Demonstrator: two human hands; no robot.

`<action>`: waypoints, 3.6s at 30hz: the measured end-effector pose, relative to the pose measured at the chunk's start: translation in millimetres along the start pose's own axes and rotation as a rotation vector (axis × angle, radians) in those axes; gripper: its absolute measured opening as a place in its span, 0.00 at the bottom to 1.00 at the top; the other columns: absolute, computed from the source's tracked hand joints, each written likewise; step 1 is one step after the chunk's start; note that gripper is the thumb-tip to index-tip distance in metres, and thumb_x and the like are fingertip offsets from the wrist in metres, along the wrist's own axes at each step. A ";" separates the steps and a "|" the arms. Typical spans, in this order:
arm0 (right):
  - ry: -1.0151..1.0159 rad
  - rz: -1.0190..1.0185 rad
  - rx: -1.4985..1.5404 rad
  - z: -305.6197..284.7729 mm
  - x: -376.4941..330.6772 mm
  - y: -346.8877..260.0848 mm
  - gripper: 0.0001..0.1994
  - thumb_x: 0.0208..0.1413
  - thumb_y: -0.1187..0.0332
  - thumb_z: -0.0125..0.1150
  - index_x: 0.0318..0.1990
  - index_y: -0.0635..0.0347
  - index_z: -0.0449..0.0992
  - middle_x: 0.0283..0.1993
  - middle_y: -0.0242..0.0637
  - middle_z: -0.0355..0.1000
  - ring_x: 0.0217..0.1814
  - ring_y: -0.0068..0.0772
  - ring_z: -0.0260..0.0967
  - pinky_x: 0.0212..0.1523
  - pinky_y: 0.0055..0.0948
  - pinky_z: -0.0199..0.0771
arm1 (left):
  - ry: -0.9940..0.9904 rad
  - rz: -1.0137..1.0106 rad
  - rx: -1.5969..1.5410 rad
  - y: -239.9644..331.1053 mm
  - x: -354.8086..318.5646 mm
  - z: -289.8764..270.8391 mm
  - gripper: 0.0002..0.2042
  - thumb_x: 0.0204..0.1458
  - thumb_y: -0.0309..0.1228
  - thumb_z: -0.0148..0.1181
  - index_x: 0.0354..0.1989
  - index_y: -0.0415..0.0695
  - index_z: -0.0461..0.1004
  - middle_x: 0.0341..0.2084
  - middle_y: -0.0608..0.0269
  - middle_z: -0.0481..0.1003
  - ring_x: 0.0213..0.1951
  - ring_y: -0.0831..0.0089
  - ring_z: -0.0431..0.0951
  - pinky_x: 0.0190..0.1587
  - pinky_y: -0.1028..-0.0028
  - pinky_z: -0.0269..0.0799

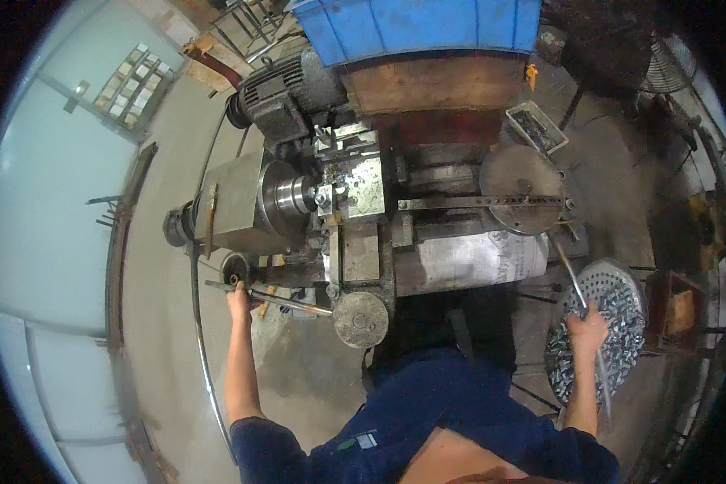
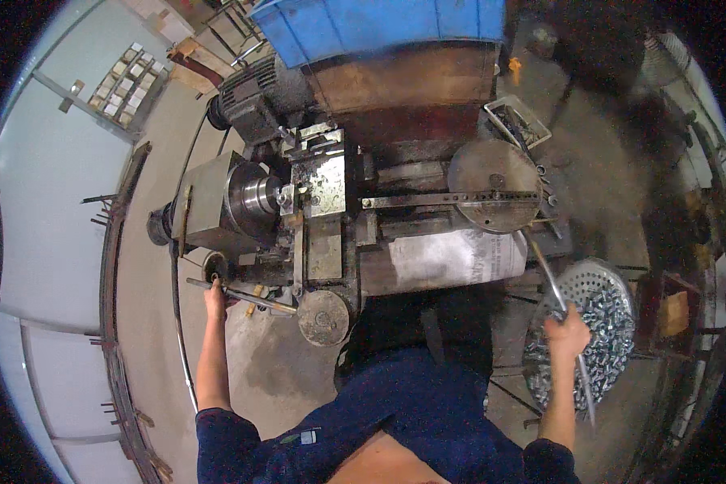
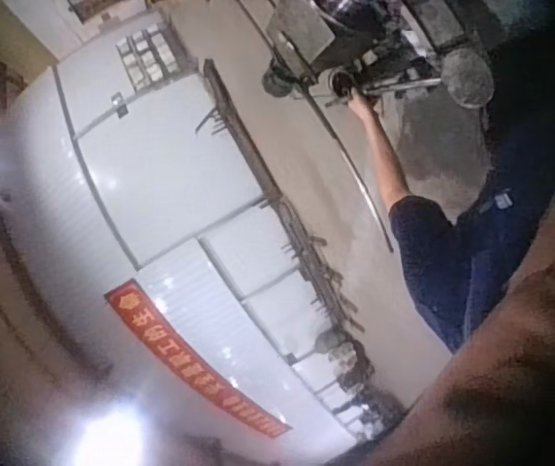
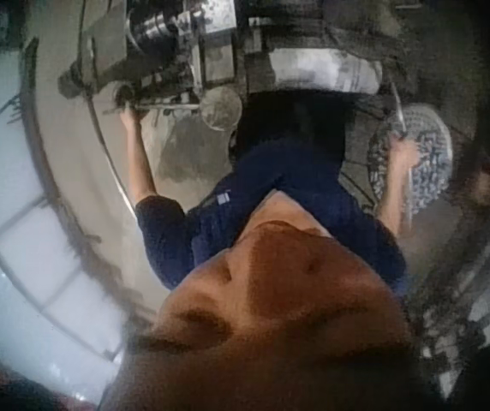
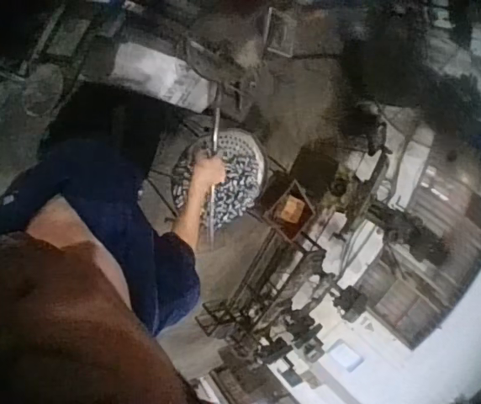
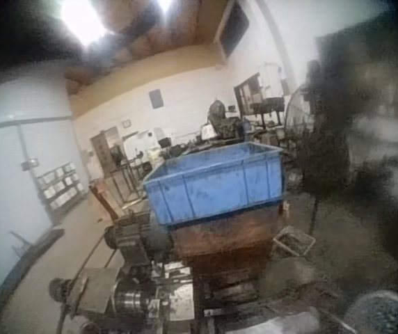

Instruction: The person operates a manual metal forming machine in a workshop, repeatedly inserting small metal pieces into the machine, pulling a lever to activate the forming cycle, and collecting the finished parts into a blue bin. The process is continuous and repetitive throughout the clip.

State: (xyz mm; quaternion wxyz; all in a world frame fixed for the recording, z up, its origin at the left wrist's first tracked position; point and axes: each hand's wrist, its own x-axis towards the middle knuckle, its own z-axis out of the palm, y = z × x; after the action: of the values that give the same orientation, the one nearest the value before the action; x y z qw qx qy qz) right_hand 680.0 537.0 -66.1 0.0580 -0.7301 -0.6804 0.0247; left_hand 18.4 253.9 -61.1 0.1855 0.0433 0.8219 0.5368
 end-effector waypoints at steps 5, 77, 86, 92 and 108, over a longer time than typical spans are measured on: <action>0.043 -0.078 -0.190 13.8 93.3 42.4 0.25 0.34 0.60 0.57 0.47 0.52 0.69 0.38 0.43 0.70 0.37 0.47 0.68 0.35 0.42 0.67 | 0.036 -0.040 0.044 -2.5 8.0 -5.1 0.17 0.50 0.36 0.47 0.41 0.33 0.61 0.23 0.50 0.71 0.15 0.64 0.74 0.13 0.73 0.73; -0.270 -1.380 0.269 -77.4 -18.9 -522.1 0.13 0.24 0.67 0.56 0.23 0.62 0.77 0.27 0.48 0.72 0.32 0.46 0.71 0.36 0.35 0.72 | 0.404 0.009 1.048 -12.9 -115.3 -140.3 0.19 0.38 0.41 0.57 0.35 0.41 0.70 0.30 0.49 0.74 0.35 0.52 0.74 0.37 0.61 0.69; 0.147 -1.533 0.086 -105.4 -11.8 -483.5 0.13 0.26 0.63 0.56 0.22 0.62 0.76 0.29 0.42 0.71 0.37 0.42 0.65 0.41 0.36 0.60 | 0.519 0.073 1.010 -10.7 -137.4 -100.7 0.20 0.37 0.39 0.58 0.39 0.40 0.69 0.29 0.48 0.74 0.34 0.51 0.74 0.38 0.60 0.68; 0.494 -1.603 0.571 -218.5 75.6 -439.3 0.15 0.25 0.64 0.59 0.27 0.56 0.77 0.37 0.47 0.68 0.39 0.48 0.64 0.40 0.40 0.66 | 0.563 0.052 1.060 -5.8 -148.7 -94.8 0.20 0.38 0.39 0.58 0.38 0.39 0.68 0.28 0.47 0.74 0.32 0.50 0.74 0.35 0.59 0.68; 0.551 -1.284 0.404 -228.3 160.7 -294.9 0.19 0.31 0.66 0.54 0.37 0.58 0.75 0.51 0.50 0.64 0.48 0.49 0.65 0.47 0.34 0.65 | 0.286 0.356 1.362 20.9 -146.5 -102.2 0.25 0.41 0.35 0.58 0.48 0.36 0.65 0.33 0.47 0.73 0.33 0.56 0.74 0.38 0.67 0.68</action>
State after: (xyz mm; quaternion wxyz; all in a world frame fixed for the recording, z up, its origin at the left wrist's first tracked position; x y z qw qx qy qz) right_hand 425.8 705.3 202.2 0.3639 -0.1416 -0.9176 -0.0739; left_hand 115.7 134.5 31.8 -0.0824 0.2121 0.9710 -0.0729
